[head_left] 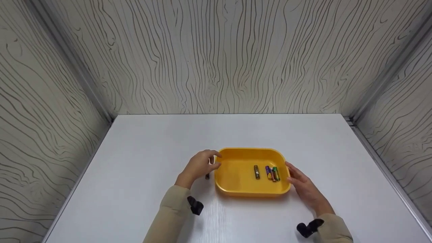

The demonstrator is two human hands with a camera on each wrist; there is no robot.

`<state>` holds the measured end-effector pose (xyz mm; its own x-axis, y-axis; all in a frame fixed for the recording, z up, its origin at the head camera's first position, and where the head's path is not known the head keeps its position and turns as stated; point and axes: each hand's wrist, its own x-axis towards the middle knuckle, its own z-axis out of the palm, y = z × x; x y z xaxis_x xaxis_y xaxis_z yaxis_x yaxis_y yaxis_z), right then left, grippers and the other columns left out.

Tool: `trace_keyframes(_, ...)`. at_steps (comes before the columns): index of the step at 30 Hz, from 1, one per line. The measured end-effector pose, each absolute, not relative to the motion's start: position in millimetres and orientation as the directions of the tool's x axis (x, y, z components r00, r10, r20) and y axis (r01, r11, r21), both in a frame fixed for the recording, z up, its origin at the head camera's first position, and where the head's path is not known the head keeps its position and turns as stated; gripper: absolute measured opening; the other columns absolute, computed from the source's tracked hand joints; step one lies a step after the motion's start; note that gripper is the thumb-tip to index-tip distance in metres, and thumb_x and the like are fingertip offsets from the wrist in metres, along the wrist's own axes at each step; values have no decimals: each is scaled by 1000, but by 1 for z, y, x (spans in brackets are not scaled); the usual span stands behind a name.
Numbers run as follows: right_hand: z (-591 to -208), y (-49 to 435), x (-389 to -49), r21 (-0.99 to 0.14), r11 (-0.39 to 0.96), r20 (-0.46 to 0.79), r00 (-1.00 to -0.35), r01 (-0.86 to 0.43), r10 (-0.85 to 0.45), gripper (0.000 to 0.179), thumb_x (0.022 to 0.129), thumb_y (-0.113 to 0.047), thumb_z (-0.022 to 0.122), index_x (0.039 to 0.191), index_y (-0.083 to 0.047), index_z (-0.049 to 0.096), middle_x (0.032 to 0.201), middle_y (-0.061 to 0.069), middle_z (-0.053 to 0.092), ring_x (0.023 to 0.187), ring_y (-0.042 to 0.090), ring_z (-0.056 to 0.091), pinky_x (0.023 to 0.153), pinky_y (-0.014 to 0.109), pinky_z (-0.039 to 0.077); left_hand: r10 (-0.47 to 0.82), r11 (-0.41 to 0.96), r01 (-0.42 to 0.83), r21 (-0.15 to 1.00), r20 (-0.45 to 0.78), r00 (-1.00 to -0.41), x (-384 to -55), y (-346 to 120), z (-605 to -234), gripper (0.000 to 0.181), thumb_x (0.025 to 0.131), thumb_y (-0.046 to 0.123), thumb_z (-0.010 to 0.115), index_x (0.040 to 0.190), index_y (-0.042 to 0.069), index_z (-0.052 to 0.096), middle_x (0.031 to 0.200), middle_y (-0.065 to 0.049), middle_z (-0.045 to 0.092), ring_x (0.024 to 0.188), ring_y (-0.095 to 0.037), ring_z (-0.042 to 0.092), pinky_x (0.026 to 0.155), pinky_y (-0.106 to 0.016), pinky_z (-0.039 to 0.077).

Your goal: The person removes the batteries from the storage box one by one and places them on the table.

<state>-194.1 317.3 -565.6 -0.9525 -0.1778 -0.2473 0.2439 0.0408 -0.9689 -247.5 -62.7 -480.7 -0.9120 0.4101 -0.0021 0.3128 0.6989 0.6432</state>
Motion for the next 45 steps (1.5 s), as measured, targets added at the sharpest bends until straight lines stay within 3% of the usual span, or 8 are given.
trace_keyframes(9, -568, 318, -195, -973, 32, -231, -954, 229, -192, 64, 98, -19, 53, 154, -18, 21, 164, 11, 6, 153, 30, -1, 123, 51, -3, 487, 634, 397, 664, 56, -872, -242, -40, -486, 26, 90, 24, 66, 113, 13, 69, 77, 1, 56, 67, -6, 42, 61, -17, 35)
trace_keyframes(35, -566, 319, -194, -974, 21, -224, -953, 225, -202, 60, 99, -21, 52, 153, -18, 25, 165, 5, 5, 153, 27, -3, 123, 49, -3, 471, 604, 225, 765, -114, -875, -241, 27, -518, 31, 89, 26, 69, 117, 15, 65, 74, 6, 49, 62, -7, 41, 57, -18, 34)
trace_keyframes(41, -567, 320, -194, -976, 17, -216, -952, 218, -218, 59, 99, -20, 52, 153, -18, 25, 165, 6, 4, 153, 28, -6, 122, 52, -6, 374, 597, 66, 799, -204, -905, -243, 38, -527, 31, 86, 25, 72, 115, 18, 66, 76, 4, 51, 67, -10, 45, 61, -21, 37)
trace_keyframes(45, -567, 319, -195, -975, 20, -222, -955, 222, -197, 60, 98, -20, 53, 152, -18, 27, 165, 5, 6, 154, 27, -4, 122, 52, -5, 311, 588, -19, 809, -248, -918, -243, 48, -532, 34, 83, 24, 75, 116, 19, 65, 85, 2, 57, 76, -12, 49, 70, -25, 43)
